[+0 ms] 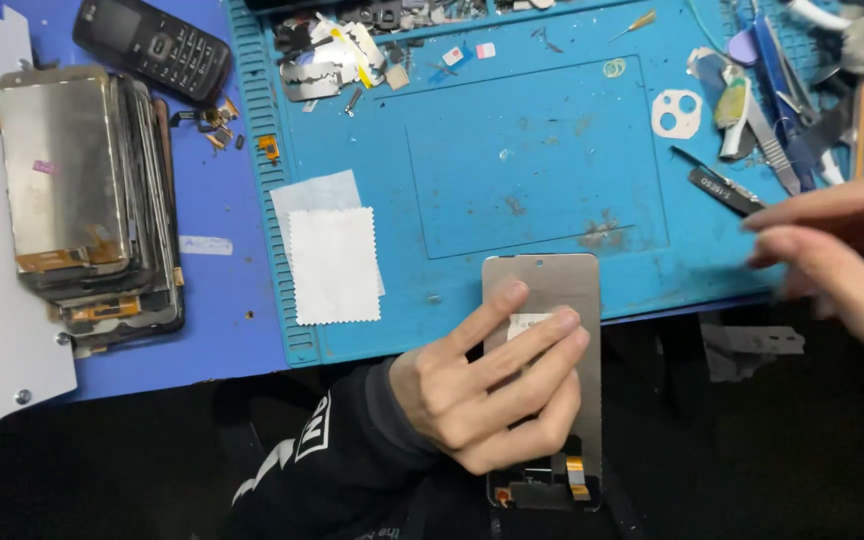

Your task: Cleaning and repairing components of a smartphone screen assembly at a workbench.

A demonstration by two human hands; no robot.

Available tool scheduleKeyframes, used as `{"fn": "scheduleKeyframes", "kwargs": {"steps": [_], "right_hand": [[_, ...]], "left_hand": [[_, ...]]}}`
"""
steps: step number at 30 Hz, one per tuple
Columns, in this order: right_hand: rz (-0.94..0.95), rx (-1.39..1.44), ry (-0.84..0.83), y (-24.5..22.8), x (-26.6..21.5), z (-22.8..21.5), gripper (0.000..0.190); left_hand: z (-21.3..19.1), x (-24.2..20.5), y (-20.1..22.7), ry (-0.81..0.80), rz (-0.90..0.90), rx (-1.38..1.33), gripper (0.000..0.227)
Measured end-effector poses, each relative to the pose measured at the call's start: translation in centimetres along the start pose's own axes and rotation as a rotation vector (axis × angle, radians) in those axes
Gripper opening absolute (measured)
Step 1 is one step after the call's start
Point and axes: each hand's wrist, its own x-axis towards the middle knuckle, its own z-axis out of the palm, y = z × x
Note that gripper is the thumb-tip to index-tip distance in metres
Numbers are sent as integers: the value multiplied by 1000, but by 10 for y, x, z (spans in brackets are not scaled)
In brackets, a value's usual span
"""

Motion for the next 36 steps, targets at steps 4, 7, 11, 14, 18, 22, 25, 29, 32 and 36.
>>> {"fn": "scheduleKeyframes", "kwargs": {"steps": [4,7,11,14,18,22,25,29,32,36], "right_hand": [[-40,87,-199,-142,-14,97,31],[-100,142,-243,-146,-9,115,31],[-79,198,-179,-147,-9,121,22],[-38,247,-165,-151,-8,124,22],[20,320,-157,-154,-4,131,22],[103,128,-144,-172,1,133,25],[-4,-85,-68,-172,-1,112,24],[11,-540,192,-157,-4,73,20],[-68,-737,146,-139,-7,62,22],[-11,-777,144,-110,-11,51,24]], "left_hand": [[1,7,-6,43,118,47,8],[-2,4,-8,42,142,91,6],[-5,-3,-10,44,83,78,16],[-9,-4,-11,-29,64,65,23],[-8,-7,-9,-129,29,116,25],[1,-15,-5,-186,-43,64,32],[9,-15,-4,-207,-48,116,30],[15,-16,-1,-192,-123,83,31],[13,-14,-1,-187,-148,104,29],[12,-10,-3,-159,-124,109,27]]}}
